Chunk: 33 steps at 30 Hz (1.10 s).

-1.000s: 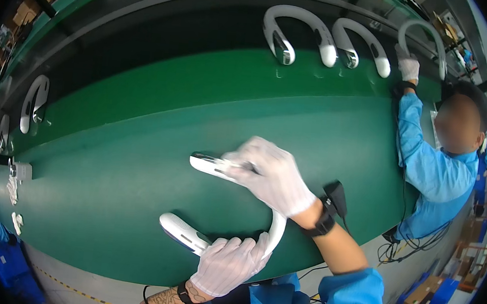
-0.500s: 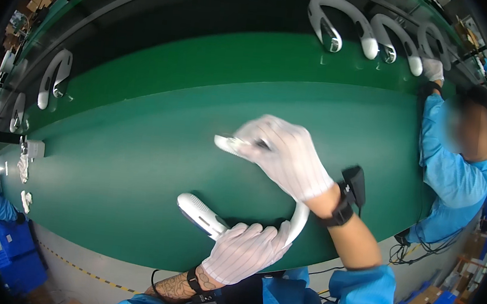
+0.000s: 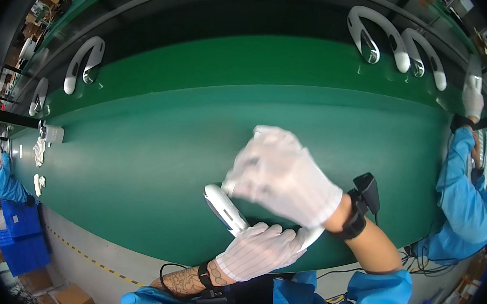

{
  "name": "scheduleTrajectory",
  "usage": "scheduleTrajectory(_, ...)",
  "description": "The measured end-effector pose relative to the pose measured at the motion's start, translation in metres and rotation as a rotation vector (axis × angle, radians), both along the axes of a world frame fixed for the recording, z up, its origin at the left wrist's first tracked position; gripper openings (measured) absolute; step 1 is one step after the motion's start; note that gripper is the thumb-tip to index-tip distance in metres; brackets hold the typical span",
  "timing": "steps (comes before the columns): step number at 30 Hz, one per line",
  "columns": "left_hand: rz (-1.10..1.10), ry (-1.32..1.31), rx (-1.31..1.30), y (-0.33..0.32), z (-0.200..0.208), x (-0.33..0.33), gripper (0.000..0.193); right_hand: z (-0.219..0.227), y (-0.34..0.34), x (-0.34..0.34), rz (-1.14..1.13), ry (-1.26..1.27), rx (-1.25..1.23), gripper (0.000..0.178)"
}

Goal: Assembling and inspecting white U-shaped electronic components on a production line.

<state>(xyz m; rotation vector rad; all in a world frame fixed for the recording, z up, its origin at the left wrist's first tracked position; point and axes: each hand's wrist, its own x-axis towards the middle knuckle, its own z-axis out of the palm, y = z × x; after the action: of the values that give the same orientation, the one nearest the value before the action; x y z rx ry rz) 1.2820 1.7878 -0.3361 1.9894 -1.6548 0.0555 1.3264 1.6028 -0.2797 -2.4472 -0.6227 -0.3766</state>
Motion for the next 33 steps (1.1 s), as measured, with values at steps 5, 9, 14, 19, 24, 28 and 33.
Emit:
scheduleTrajectory(5,0.05,0.1,-0.149,0.011,-0.019,-0.002,0.015,0.006,0.063,-0.001,0.286,0.186,-0.269,0.009)
scheduleTrajectory(9,0.05,0.081,-0.164,0.007,-0.012,-0.005,0.03,-0.011,0.065,0.022,0.263,0.155,-0.095,0.008)
scheduleTrajectory(14,0.025,0.253,-0.173,0.012,-0.031,-0.033,0.021,-0.002,0.087,0.02,-0.003,0.337,0.032,0.013)
scheduleTrajectory(19,-0.04,0.564,-0.004,0.019,0.013,-0.016,0.011,0.009,0.078,0.012,0.347,0.308,-0.263,0.02)
scheduleTrajectory(24,-0.015,0.483,-0.057,0.025,-0.002,-0.008,0.017,0.005,0.089,0.04,0.224,0.355,-0.162,0.028)
scheduleTrajectory(28,0.035,0.447,-0.081,0.029,-0.007,-0.009,0.022,-0.004,0.094,0.047,0.072,0.338,0.032,0.018)
scheduleTrajectory(33,0.124,0.299,0.064,0.018,0.018,-0.009,0.025,-0.022,0.065,0.04,-0.214,0.232,0.448,0.011)
